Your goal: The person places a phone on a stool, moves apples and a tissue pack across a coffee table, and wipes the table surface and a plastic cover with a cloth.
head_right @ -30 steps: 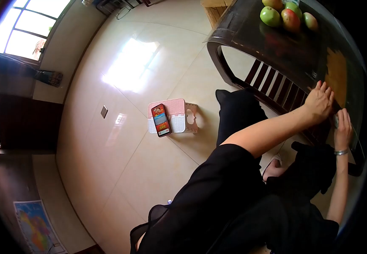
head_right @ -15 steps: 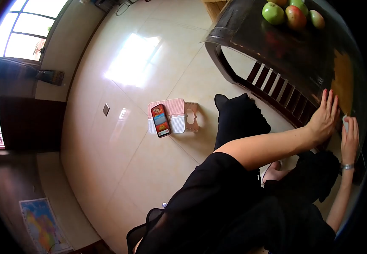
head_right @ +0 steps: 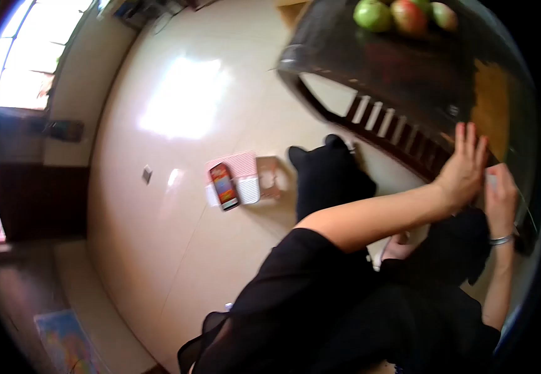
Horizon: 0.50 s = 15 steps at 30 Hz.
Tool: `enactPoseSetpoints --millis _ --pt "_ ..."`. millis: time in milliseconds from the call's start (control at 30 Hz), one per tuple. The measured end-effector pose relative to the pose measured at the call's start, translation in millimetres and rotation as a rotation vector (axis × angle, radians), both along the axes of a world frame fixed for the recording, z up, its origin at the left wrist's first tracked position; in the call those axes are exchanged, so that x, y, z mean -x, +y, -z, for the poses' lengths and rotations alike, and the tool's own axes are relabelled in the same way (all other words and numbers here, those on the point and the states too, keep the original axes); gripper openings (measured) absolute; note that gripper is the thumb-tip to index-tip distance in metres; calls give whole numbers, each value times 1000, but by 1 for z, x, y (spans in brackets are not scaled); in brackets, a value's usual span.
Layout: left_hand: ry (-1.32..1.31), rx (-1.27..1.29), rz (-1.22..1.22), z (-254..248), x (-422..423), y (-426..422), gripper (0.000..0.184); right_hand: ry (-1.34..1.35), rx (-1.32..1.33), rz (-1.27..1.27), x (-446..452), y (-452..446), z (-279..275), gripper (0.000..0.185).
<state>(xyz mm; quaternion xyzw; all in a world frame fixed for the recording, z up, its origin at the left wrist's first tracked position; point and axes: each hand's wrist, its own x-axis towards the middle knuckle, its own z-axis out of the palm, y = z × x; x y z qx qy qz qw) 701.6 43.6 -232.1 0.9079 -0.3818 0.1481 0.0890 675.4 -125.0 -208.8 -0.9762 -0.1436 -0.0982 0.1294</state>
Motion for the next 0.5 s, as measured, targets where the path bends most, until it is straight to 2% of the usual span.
enactPoseSetpoints --millis 33,67,100,133,233,267,300,333,367,500 --pt "14 54 -57 6 1 -10 54 50 -40 -73 14 4 -6 16" --pt "-117 27 -139 4 8 0 53 85 47 -192 27 16 -13 18" --pt "-96 62 -118 -1 5 5 51 -56 -5 -287 31 35 -27 17" --pt "-52 74 -132 -3 4 7 48 178 -108 -172 32 44 -57 17" --pt "-208 -32 -32 -10 3 24 47 -45 -298 28 12 30 -99 13" --pt "-147 -123 -29 -16 2 24 50 -106 -359 113 2 20 -99 16" --pt "-35 -36 37 -16 3 23 56 -118 -412 213 -8 10 -96 19" --pt "-61 -61 93 -23 8 30 63 -177 -368 240 -11 3 -89 19" --pt "-41 -44 103 -18 8 30 70 -276 -197 179 -21 -8 -79 15" --pt "128 151 222 -19 11 15 63 -264 26 -33 -30 -7 -55 11"
